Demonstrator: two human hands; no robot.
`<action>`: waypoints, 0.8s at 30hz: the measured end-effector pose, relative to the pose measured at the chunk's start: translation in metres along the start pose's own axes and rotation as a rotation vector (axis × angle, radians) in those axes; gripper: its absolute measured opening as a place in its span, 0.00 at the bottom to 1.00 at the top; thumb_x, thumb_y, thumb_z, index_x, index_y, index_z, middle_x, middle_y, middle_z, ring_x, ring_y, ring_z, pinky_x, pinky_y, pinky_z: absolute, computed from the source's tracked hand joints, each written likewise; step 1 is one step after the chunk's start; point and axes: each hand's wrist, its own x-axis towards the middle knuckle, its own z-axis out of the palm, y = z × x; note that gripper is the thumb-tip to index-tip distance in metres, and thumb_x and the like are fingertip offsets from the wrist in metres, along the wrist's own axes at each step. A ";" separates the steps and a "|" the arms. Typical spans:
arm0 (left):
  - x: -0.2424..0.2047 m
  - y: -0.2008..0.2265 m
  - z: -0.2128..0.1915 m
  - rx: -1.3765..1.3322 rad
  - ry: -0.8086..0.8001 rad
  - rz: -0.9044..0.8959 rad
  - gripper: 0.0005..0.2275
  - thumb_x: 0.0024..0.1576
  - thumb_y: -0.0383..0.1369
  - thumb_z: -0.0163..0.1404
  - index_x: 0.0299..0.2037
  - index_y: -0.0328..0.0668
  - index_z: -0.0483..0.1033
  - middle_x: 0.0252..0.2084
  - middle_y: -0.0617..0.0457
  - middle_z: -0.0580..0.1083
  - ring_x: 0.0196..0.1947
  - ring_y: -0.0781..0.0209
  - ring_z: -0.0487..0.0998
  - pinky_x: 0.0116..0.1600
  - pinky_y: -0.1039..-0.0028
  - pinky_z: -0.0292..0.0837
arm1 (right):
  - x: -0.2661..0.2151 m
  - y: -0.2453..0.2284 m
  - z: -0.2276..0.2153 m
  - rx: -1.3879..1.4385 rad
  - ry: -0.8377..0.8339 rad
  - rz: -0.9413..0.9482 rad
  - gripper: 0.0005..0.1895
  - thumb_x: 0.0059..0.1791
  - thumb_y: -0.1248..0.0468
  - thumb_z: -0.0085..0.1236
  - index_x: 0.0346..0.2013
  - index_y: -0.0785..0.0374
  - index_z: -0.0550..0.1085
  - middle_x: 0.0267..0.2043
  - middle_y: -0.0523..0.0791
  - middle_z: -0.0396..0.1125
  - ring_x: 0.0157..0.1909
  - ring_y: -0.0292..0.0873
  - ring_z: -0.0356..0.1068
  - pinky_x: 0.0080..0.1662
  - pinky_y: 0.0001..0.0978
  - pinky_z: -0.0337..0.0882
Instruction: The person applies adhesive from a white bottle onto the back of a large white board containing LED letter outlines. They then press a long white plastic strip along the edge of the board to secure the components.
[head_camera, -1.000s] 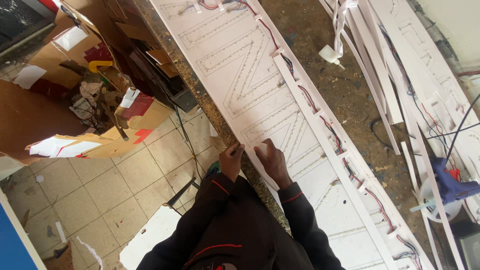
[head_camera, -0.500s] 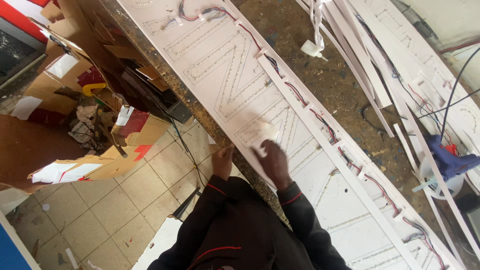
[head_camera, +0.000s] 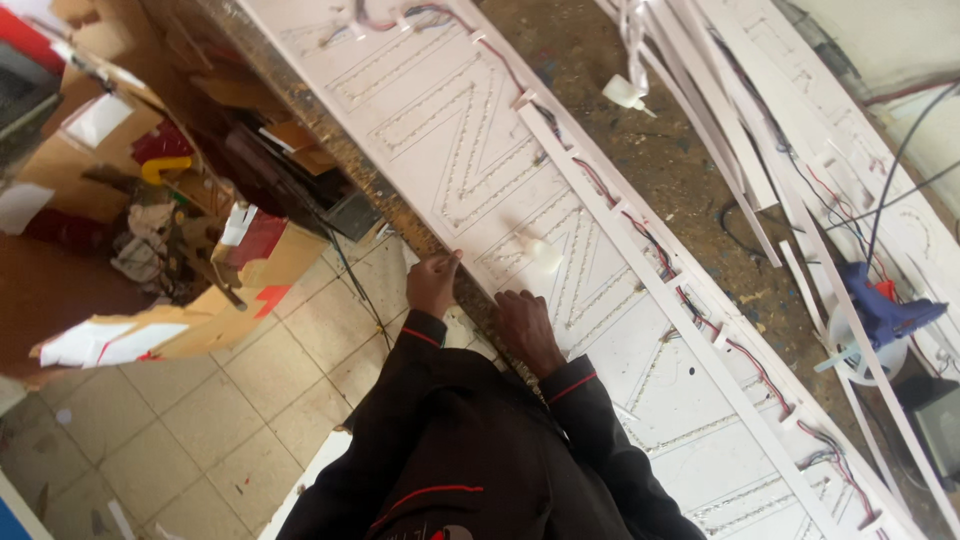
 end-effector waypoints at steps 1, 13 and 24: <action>-0.006 0.001 0.001 -0.008 0.009 -0.015 0.28 0.58 0.61 0.54 0.51 0.43 0.83 0.47 0.39 0.80 0.53 0.36 0.80 0.58 0.43 0.74 | -0.004 -0.003 -0.004 -0.001 -0.015 -0.012 0.12 0.51 0.50 0.49 0.28 0.51 0.69 0.25 0.40 0.62 0.34 0.50 0.68 0.36 0.47 0.70; -0.012 0.010 -0.010 -0.101 -0.013 0.011 0.28 0.61 0.57 0.53 0.52 0.37 0.82 0.45 0.35 0.80 0.54 0.32 0.79 0.58 0.40 0.72 | -0.001 -0.027 -0.028 0.062 0.077 0.042 0.15 0.53 0.48 0.45 0.28 0.51 0.70 0.25 0.42 0.63 0.35 0.51 0.68 0.39 0.48 0.69; 0.010 -0.012 -0.005 -0.092 -0.052 0.034 0.30 0.58 0.59 0.56 0.52 0.35 0.81 0.46 0.34 0.79 0.54 0.31 0.78 0.56 0.38 0.73 | -0.002 -0.022 -0.015 0.035 0.113 0.032 0.11 0.50 0.54 0.45 0.26 0.51 0.68 0.25 0.42 0.63 0.36 0.51 0.68 0.41 0.47 0.68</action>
